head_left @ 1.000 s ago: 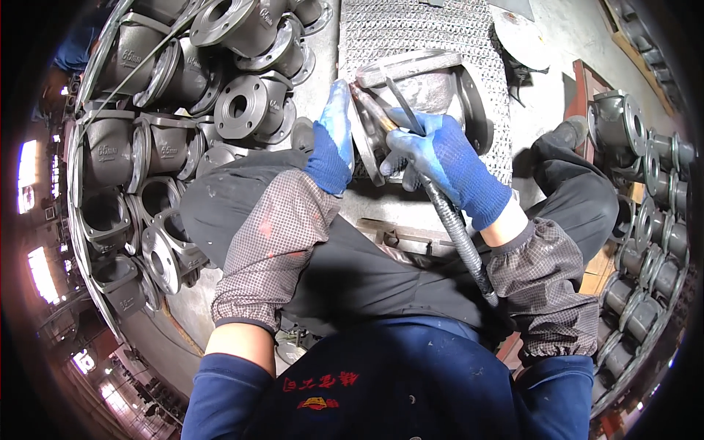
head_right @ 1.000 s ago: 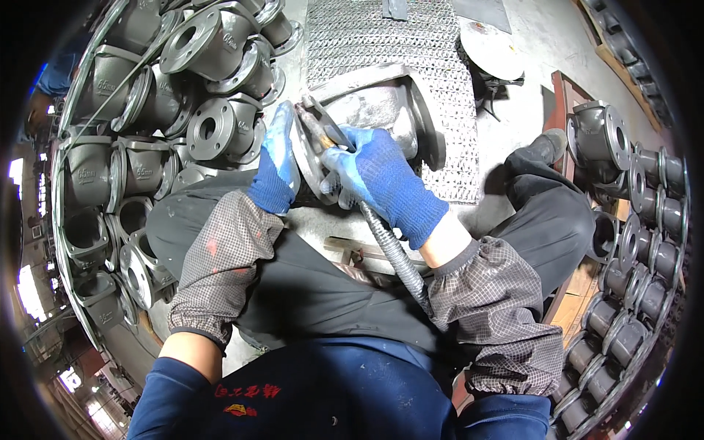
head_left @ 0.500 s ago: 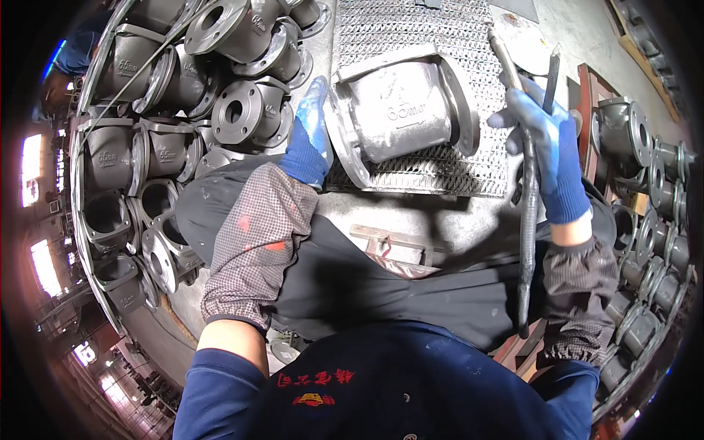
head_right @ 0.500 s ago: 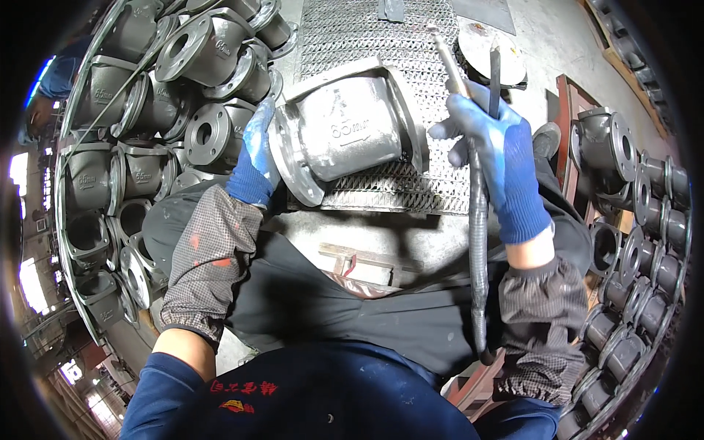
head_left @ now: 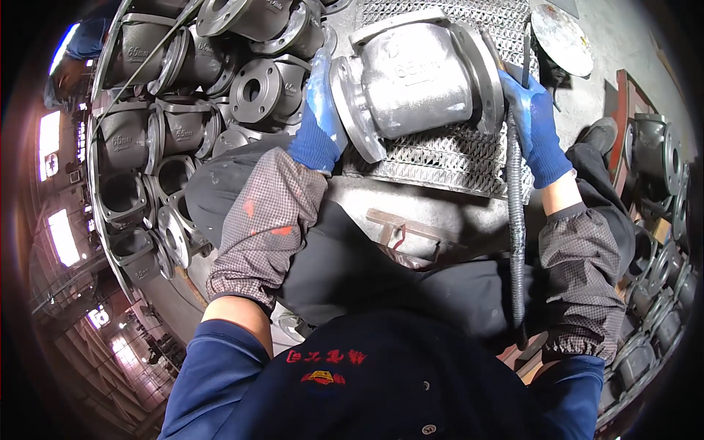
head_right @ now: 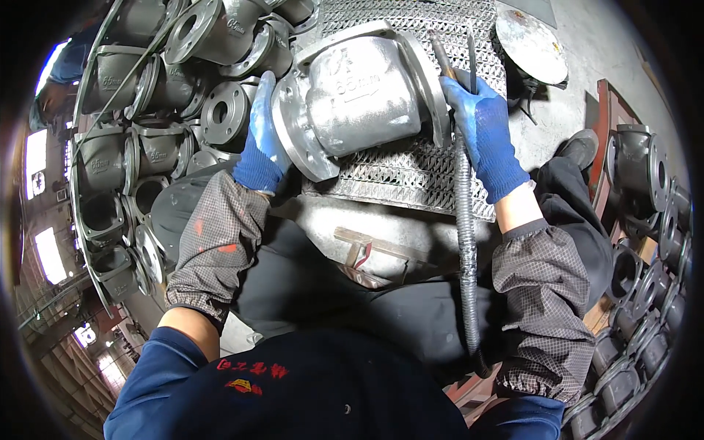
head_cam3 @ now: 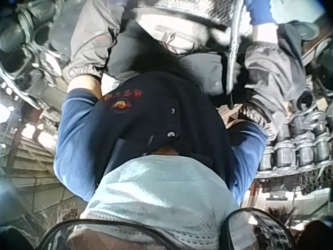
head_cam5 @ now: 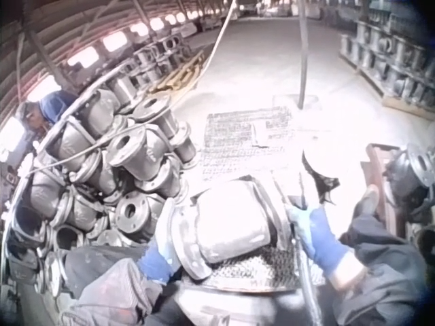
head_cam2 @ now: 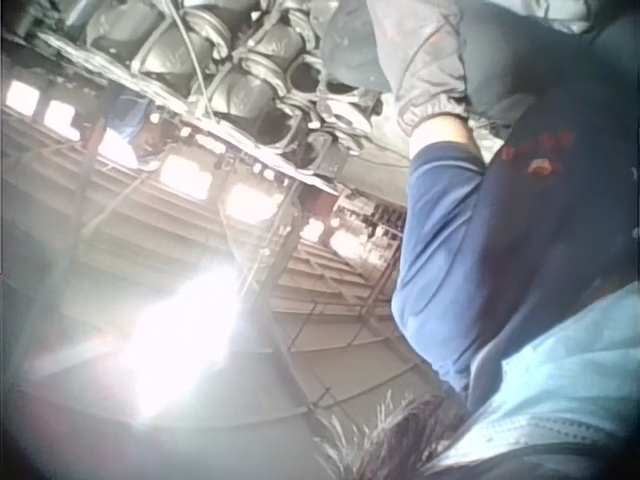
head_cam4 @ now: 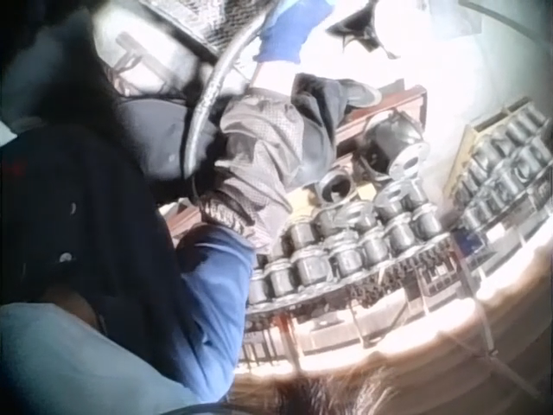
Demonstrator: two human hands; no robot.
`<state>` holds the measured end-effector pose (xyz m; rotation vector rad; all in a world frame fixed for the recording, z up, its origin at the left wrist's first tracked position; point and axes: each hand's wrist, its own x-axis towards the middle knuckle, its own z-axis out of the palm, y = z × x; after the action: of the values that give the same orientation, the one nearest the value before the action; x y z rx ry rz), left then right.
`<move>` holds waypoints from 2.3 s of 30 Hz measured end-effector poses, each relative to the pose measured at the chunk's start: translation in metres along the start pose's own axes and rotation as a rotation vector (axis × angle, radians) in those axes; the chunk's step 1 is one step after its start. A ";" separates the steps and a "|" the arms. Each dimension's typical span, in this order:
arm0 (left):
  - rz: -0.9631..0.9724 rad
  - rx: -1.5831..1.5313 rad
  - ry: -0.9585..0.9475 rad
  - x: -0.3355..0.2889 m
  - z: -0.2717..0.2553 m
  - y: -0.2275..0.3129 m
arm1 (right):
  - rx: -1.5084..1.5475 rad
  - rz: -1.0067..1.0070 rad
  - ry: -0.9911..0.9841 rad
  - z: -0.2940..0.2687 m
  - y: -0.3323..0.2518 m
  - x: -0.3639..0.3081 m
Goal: The person, wearing blue gloves, picks up and handles metal flange components one by one, using an air nozzle tool to blow dust and debris off the surfaces and out of the interior cavities.
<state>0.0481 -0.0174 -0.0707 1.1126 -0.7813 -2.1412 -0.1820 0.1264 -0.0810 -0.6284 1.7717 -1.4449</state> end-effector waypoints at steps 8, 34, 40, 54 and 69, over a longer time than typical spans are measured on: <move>0.095 -0.041 0.029 -0.012 -0.002 -0.005 | -0.018 0.109 0.049 0.010 0.001 0.002; 1.314 1.569 -0.273 -0.061 0.007 0.018 | -0.457 -0.269 -0.245 -0.009 0.028 -0.028; 1.197 1.453 -0.229 -0.062 0.002 0.021 | -0.562 -0.443 -0.250 -0.001 0.024 -0.036; 1.407 1.494 -0.390 -0.044 -0.003 0.031 | -0.379 0.086 -0.412 -0.057 -0.075 -0.015; 1.224 1.440 -0.271 -0.054 0.004 0.027 | -0.748 0.092 -0.650 -0.052 -0.100 0.036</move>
<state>0.0762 0.0050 -0.0222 0.4727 -2.4381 -0.4704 -0.2538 0.1059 0.0106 -1.2091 1.7174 -0.3776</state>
